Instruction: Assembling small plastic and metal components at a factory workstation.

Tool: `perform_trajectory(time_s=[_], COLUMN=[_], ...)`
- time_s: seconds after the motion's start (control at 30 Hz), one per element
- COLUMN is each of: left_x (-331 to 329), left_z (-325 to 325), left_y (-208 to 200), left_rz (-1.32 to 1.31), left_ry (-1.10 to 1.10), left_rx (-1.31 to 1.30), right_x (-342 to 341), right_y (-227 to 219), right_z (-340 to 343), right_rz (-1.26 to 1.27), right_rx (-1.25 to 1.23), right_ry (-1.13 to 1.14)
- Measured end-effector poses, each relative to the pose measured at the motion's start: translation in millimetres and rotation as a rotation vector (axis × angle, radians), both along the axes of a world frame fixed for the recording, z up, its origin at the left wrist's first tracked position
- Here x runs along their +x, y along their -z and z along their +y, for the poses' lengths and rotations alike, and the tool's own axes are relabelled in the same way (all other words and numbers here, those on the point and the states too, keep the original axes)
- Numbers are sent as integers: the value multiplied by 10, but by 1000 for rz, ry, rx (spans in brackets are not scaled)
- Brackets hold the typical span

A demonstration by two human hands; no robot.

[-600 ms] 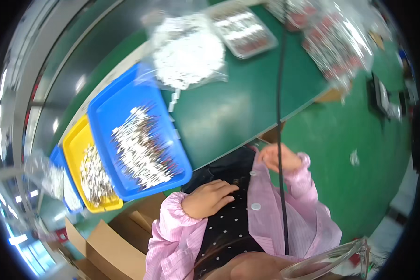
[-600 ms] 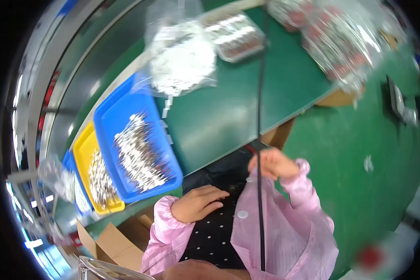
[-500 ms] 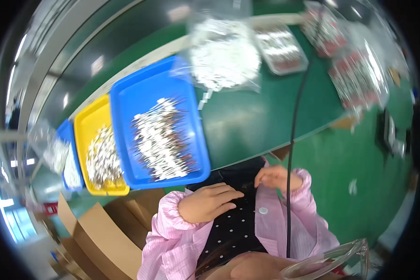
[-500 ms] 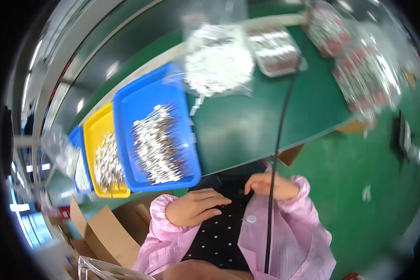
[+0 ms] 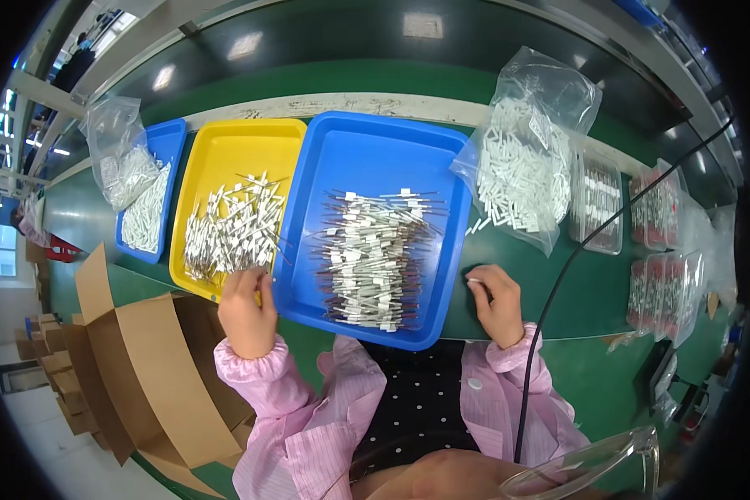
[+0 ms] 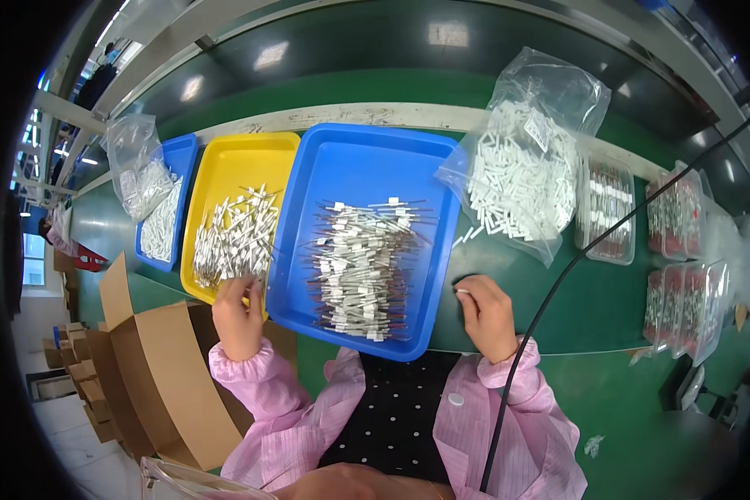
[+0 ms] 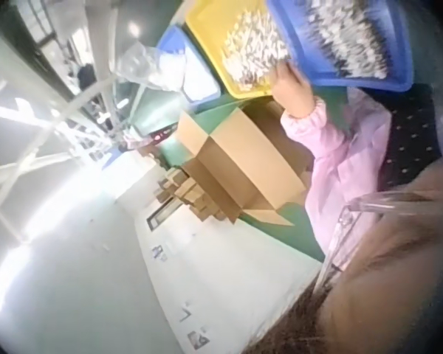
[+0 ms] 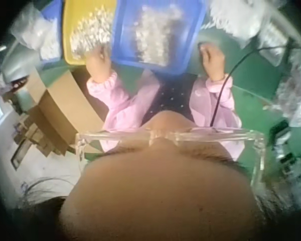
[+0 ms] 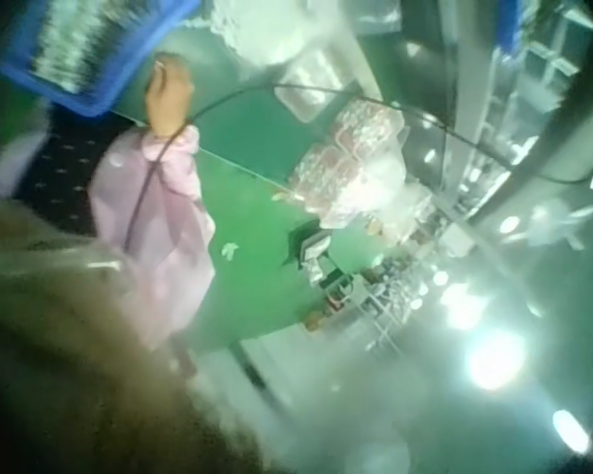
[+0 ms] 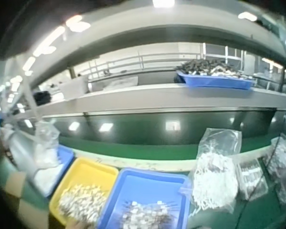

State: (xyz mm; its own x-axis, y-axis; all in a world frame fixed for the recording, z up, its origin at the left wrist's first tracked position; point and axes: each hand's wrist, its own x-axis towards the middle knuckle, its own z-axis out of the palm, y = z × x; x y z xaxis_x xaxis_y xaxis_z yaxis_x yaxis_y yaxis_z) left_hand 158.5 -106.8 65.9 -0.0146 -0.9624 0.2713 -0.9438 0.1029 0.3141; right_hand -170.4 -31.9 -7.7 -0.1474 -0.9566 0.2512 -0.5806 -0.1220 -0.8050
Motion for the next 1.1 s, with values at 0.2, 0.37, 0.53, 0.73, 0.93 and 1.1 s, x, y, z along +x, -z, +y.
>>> perform_trajectory(time_s=[0.2,0.37,0.53,0.73,0.93,1.1], left_x=[12,-593,-884,-790,-784,-877], left_z=[-408,-913,-1104,-1088,-656,-351], left_y=[77,231,424,322,5,-128], left_rz=[81,-69,-377,-227,384,717], left_ry=[245,670,773,779,669,685], left_rx=[-189,-109,-46,-129,93,37], right_x=[-24,84,192,251,421,427], right_y=[-41,-321,-484,-534,-561,-560], right_z=[-116,-316,-499,-656,-812,-821], right_rz=[-15,1,-10,-442,-695,-858], right_rx=[115,95,-29,146,194,165], right_ry=[65,2,-96,-88,-238,-373])
